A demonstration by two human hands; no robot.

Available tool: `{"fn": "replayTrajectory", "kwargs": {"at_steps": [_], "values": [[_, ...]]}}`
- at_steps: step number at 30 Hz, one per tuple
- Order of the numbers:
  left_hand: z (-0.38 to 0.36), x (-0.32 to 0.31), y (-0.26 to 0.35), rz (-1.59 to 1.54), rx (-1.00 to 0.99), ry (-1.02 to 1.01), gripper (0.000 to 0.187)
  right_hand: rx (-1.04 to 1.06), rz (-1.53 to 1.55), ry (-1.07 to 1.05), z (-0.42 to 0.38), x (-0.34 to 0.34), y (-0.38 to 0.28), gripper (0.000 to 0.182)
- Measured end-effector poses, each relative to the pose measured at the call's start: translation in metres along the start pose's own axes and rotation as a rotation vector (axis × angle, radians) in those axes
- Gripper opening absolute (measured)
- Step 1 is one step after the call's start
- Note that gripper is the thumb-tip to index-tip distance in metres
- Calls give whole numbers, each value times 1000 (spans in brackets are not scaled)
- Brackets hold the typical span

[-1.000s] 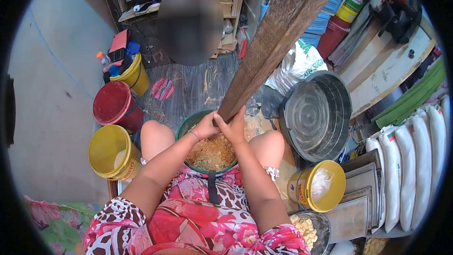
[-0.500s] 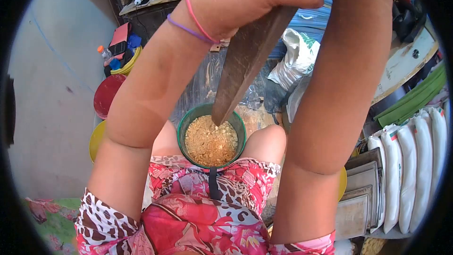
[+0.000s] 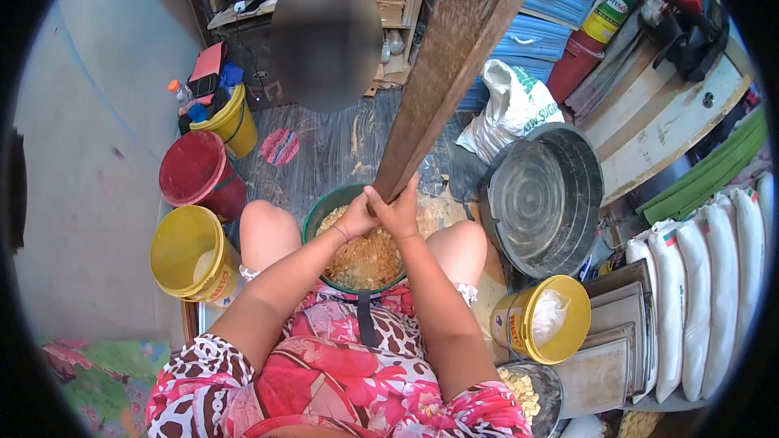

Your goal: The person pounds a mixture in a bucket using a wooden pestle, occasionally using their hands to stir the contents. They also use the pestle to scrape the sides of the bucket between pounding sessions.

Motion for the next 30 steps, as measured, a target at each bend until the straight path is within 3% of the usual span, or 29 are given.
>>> {"fn": "replayTrajectory", "kwargs": {"at_steps": [1, 4, 7, 9, 10, 11, 12, 13, 14, 15, 16, 17, 19, 21, 22, 23, 24, 25, 26, 28, 30], "values": [[0, -1, 15, 1, -6, 4, 62, 6, 0, -4, -3, 1, -1, 74], [4, -3, 97, 141, -280, -12, 71, 152, -141, 25, 3, 1, -29, 76], [5, 8, 176, 291, -451, -35, 74, 553, -216, 51, 33, -12, -160, 77], [2, 21, 276, 318, -689, 60, 80, 687, -259, 127, 58, -25, -261, 81], [-5, 24, 336, 367, -674, 35, 80, 737, -249, 147, 67, -36, -318, 82], [-4, 30, 375, 309, -709, 86, 65, 899, -510, 136, 87, -38, -355, 75], [-3, 35, 418, 337, -815, 165, 60, 909, -186, 8, 90, -58, -391, 57], [-13, 36, 458, 376, -723, 82, 53, 905, 139, -111, 94, -76, -423, 44], [12, 26, 473, 592, -782, 4, 36, 749, 91, -280, 121, -74, -437, 45], [-38, 25, 503, 448, -1079, -35, 28, 911, -36, -187, 107, -84, -442, 46], [-34, 24, 504, 372, -1085, 1, 25, 818, 50, -290, 116, -79, -441, 47], [-29, 24, 503, 297, -1091, 38, 23, 725, 136, -391, 124, -75, -442, 48], [12, 35, 441, 309, -679, 142, 49, 475, 215, 405, 115, -56, -417, 50], [14, 26, 326, 161, -736, 185, 67, 630, -177, 241, 114, -1, -274, 70], [16, 20, 236, 207, -546, 214, 80, 507, -181, 60, 86, -5, -186, 82], [9, 12, 139, -2, -342, 154, 73, 350, -197, -14, 49, 3, -58, 86], [8, 1, 36, -31, -135, 33, 68, 18, -71, -11, 10, -3, 14, 86], [10, -2, -10, 70, -83, 12, 66, -90, 110, 56, -5, -5, 32, 81], [12, 1, -3, 67, -91, 5, 66, -83, 103, 61, -1, 1, 28, 81], [3, -5, 12, 17, -44, -109, 65, -212, 3, -122, -6, 1, 28, 74], [-1, -1, 2, 79, -42, -72, 65, -96, -27, -120, -9, 4, 8, 71]]}}
Point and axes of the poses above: each hand's wrist, its own z-axis towards the middle knuckle, its own x-axis out of the back of the hand, y = z × x, the point moved 8 cm from there along z, towards the middle knuckle, and after that the axes turned 10 degrees about z, right-handed, at the moved point
